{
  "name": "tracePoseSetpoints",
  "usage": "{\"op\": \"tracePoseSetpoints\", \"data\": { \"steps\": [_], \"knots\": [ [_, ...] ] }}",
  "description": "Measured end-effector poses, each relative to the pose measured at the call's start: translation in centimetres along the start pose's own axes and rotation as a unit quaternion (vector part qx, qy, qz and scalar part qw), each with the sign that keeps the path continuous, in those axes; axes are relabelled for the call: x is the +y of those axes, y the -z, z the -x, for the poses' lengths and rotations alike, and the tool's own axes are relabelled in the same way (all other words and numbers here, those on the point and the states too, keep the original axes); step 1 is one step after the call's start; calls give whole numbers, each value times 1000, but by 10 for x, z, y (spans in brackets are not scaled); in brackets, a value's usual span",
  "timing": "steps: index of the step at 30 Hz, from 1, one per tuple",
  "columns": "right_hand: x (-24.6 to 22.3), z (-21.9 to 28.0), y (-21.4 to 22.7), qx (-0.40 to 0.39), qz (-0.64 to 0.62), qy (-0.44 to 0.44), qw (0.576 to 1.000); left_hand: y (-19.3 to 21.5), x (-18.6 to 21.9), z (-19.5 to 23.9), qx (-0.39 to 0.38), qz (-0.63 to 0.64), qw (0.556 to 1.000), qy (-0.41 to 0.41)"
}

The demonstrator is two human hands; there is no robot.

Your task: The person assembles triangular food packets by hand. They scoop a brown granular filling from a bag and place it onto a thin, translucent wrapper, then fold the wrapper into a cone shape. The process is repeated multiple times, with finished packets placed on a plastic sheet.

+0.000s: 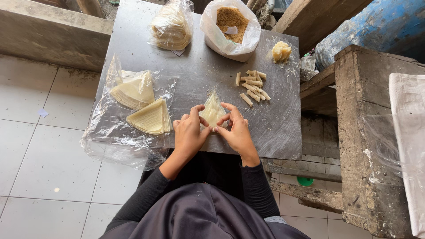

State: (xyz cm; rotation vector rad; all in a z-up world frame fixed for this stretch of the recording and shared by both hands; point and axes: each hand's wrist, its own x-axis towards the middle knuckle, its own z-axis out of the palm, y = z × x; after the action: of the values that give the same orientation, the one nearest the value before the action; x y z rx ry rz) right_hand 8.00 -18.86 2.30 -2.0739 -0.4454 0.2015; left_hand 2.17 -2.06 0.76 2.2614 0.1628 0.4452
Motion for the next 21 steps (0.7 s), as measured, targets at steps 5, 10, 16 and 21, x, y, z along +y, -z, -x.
{"op": "tracePoseSetpoints", "data": {
  "steps": [5, 10, 16, 21],
  "knots": [
    [7, 9, 0, 17, 127, 174, 976, -3, -11, 11, 1, -60, 988, -143],
    [10, 14, 0, 62, 167, 222, 959, -5, -7, 17, 13, -77, 987, -137],
    [6, 9, -18, 113, 155, 112, 975, -6, 1, 6, 25, -18, 999, -28],
    [11, 11, -8, 107, 170, 224, 954, -10, -10, 14, 22, -81, 990, -116]
  ]
}}
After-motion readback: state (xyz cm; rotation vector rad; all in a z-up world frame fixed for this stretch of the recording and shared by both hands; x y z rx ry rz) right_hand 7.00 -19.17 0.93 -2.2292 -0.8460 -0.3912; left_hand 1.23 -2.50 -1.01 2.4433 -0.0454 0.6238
